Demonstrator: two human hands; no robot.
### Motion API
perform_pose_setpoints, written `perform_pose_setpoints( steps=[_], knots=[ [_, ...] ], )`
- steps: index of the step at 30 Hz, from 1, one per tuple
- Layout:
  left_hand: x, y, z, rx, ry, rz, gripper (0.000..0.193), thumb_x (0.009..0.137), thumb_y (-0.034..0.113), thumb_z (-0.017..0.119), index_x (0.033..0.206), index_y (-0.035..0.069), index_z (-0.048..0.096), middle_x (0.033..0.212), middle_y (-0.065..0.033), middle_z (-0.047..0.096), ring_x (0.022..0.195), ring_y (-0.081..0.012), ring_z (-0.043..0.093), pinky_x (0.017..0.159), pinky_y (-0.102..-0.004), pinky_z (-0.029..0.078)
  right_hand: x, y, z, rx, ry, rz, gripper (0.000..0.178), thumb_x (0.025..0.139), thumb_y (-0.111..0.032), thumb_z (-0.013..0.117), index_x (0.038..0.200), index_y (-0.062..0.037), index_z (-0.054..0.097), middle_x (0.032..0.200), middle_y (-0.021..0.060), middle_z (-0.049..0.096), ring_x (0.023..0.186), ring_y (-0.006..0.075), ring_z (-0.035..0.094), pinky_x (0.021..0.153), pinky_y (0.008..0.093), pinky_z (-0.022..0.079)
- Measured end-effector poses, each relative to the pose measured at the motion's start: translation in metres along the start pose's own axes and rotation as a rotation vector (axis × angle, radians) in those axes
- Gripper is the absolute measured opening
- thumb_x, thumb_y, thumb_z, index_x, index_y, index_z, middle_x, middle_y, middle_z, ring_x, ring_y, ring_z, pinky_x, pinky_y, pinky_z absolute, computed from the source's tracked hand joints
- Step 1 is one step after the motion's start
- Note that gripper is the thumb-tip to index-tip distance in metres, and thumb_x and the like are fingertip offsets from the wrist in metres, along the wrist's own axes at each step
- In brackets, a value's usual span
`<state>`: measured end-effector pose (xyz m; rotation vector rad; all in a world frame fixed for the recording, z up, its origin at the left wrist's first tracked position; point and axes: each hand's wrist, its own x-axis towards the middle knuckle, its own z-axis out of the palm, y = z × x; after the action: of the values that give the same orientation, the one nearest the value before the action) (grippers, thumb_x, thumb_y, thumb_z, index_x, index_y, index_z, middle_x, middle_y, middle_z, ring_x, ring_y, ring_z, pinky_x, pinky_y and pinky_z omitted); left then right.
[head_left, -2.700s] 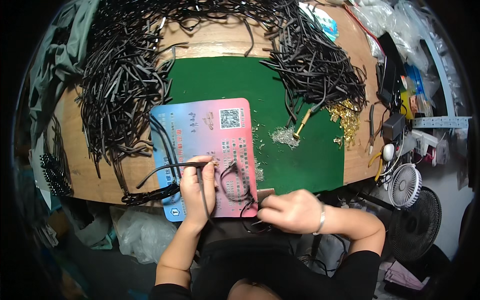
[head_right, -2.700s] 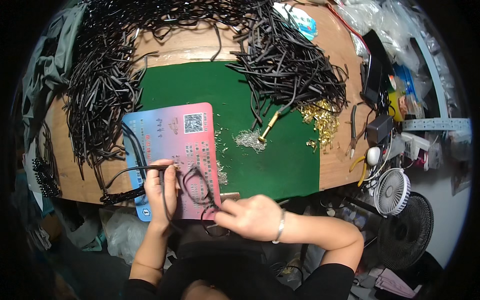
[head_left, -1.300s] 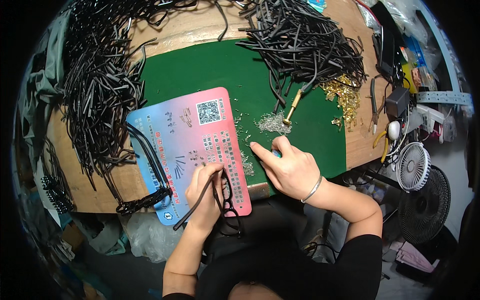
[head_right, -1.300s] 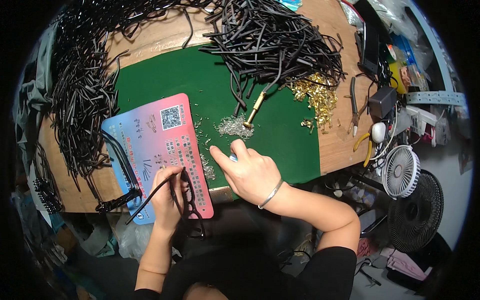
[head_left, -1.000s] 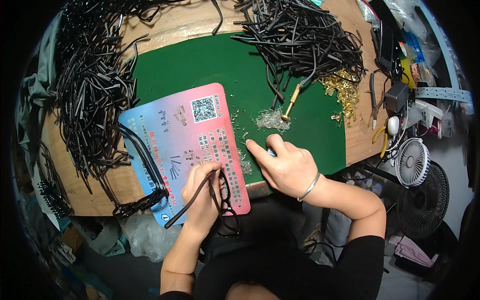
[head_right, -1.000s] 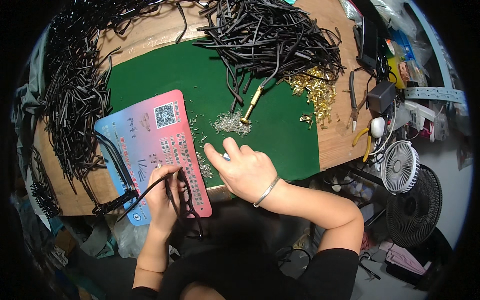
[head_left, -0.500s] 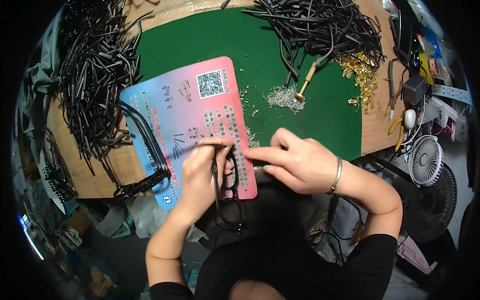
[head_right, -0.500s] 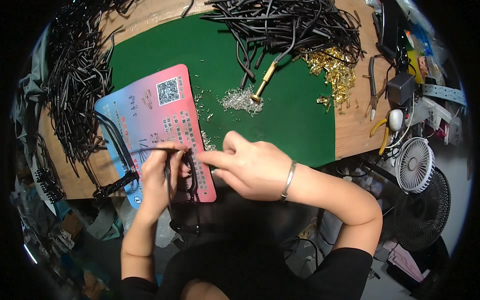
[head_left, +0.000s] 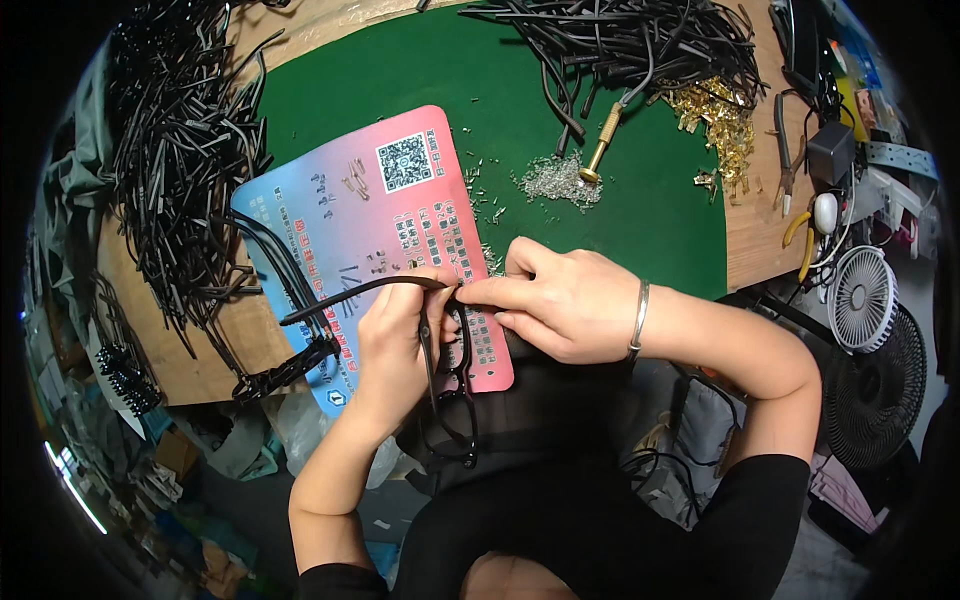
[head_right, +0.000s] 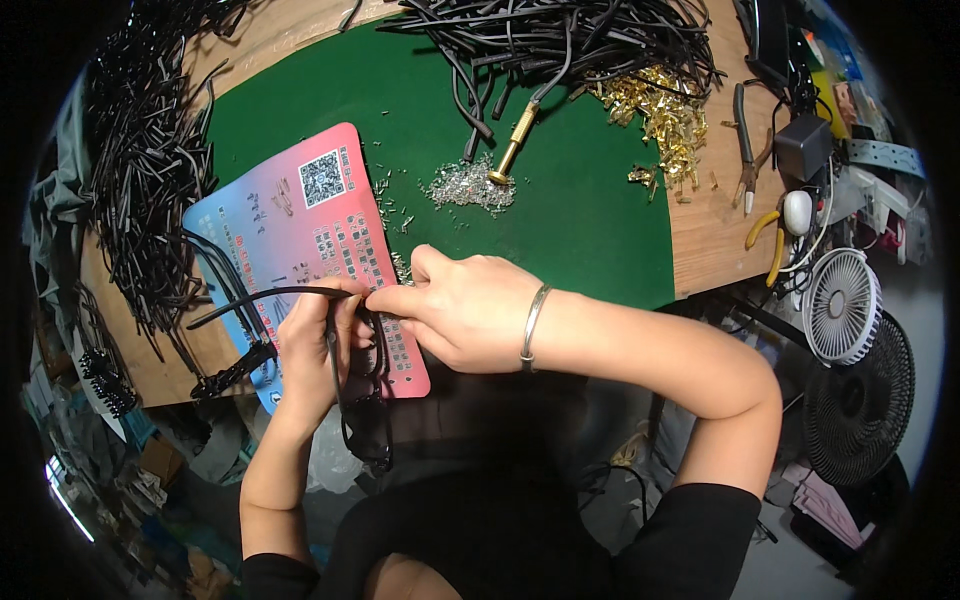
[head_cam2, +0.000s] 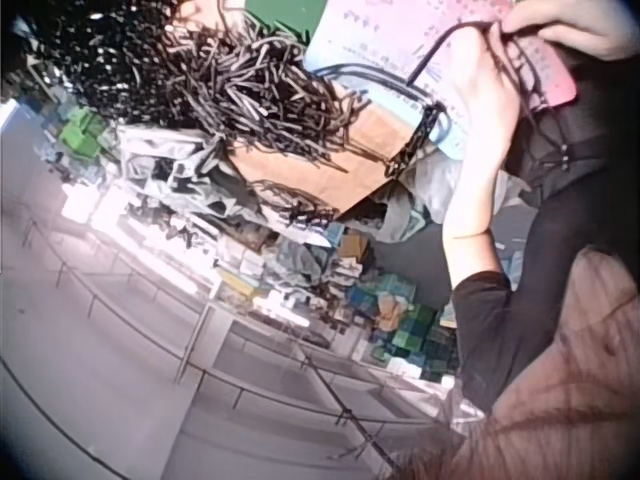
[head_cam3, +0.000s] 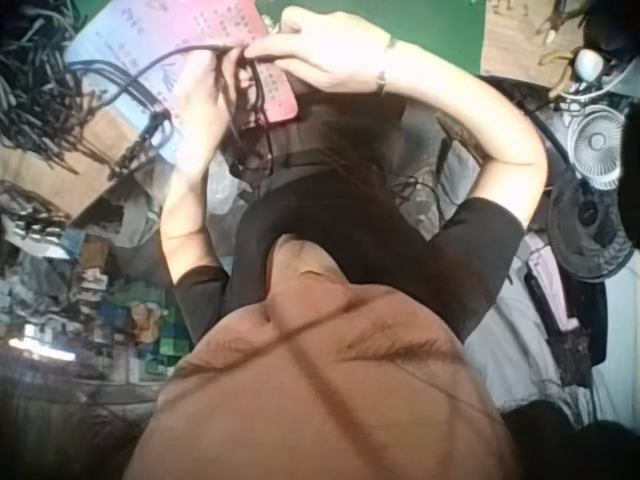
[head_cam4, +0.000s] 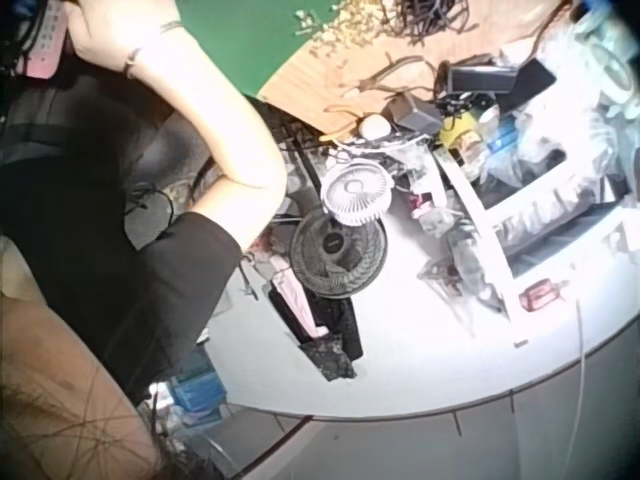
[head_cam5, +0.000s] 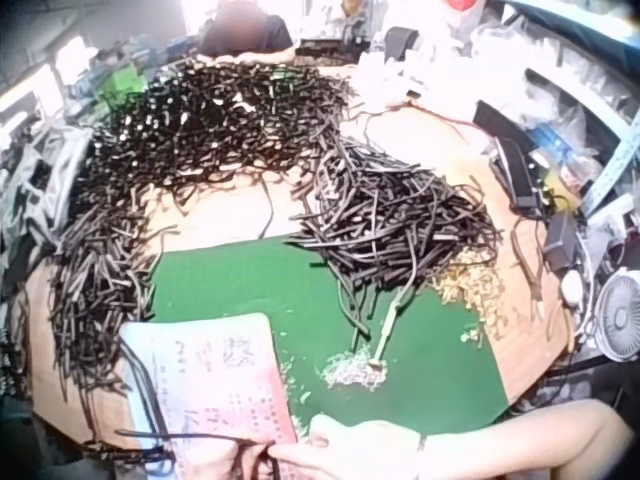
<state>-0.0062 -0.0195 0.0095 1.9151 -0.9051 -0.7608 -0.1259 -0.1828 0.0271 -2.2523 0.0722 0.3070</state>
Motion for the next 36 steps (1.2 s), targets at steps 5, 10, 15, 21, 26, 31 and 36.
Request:
perform_pose_setpoints(
  steps=[5,10,15,21,26,31,36],
  knots=[
    [-0.002,-0.004,0.001,0.031,0.026,0.093,0.012,0.085,-0.006,0.054,0.096,-0.001,0.056,0.078,-0.0088,0.057,0.055,-0.0123,0.059,0.05,-0.0243,0.048,0.005,0.004,-0.007,0.038,-0.071,-0.02,0.035,0.086,-0.019,0.052,0.121,-0.0182,0.052,0.085,0.0117,0.046,0.063,0.0287,0.055,0.062,0.0376,0.05],
    [-0.002,-0.006,0.004,0.022,0.057,0.121,0.013,0.084,-0.007,0.054,0.095,-0.001,0.056,0.078,-0.0091,0.058,0.055,-0.0132,0.059,0.05,-0.0249,0.048,0.003,0.005,-0.004,-0.014,-0.02,-0.049,0.036,0.084,-0.018,0.054,0.12,-0.0174,0.053,0.085,0.0114,0.046,0.06,0.0275,0.055,0.057,0.0368,0.05],
    [-0.003,-0.007,0.004,0.026,0.062,0.118,0.013,0.084,-0.007,0.054,0.095,-0.001,0.056,0.078,-0.0088,0.058,0.055,-0.0132,0.06,0.049,-0.0249,0.048,0.002,0.003,0.001,-0.049,0.029,-0.063,0.036,0.083,-0.018,0.055,0.119,-0.0174,0.054,0.084,0.0108,0.046,0.057,0.0258,0.055,0.052,0.0354,0.049],
    [-0.004,-0.006,0.005,0.017,0.058,0.096,0.012,0.084,-0.006,0.055,0.095,-0.001,0.056,0.079,-0.0082,0.059,0.055,-0.0126,0.059,0.049,-0.0249,0.048,0.001,0.003,0.004,-0.085,0.072,-0.081,0.036,0.082,-0.016,0.056,0.118,-0.0173,0.055,0.083,0.0095,0.046,0.055,0.0244,0.054,0.05,0.0341,0.049],
    [-0.002,-0.009,0.005,0.031,0.062,0.134,0.008,0.088,-0.001,0.053,0.095,0.0,0.056,0.073,-0.005,0.057,0.054,-0.0088,0.057,0.048,-0.0222,0.047,0.003,0.005,-0.001,-0.515,0.166,-0.302,0.038,0.076,-0.016,0.058,0.114,-0.0172,0.056,0.08,0.0069,0.046,0.05,0.0177,0.052,0.04,0.0307,0.045],
    [-0.003,-0.008,0.008,0.079,0.113,0.165,0.005,0.09,0.001,0.053,0.094,0.0,0.055,0.07,-0.0045,0.055,0.051,-0.0076,0.055,0.046,-0.0216,0.045,0.01,0.012,-0.003,-0.519,0.117,-0.329,0.039,0.075,-0.017,0.058,0.113,-0.0107,0.052,0.078,0.0061,0.046,0.05,0.0156,0.053,0.038,0.0298,0.044],
    [-0.003,-0.01,0.01,0.074,0.118,0.168,0.011,0.084,-0.004,0.056,0.094,0.001,0.057,0.072,-0.0074,0.056,0.051,-0.0127,0.058,0.046,-0.0249,0.046,0.012,0.011,-0.002,-0.429,0.121,-0.304,0.031,0.076,-0.017,0.057,0.104,-0.0071,0.049,0.081,0.0109,0.047,0.051,0.0224,0.058,0.04,0.0357,0.047]
  ],
)
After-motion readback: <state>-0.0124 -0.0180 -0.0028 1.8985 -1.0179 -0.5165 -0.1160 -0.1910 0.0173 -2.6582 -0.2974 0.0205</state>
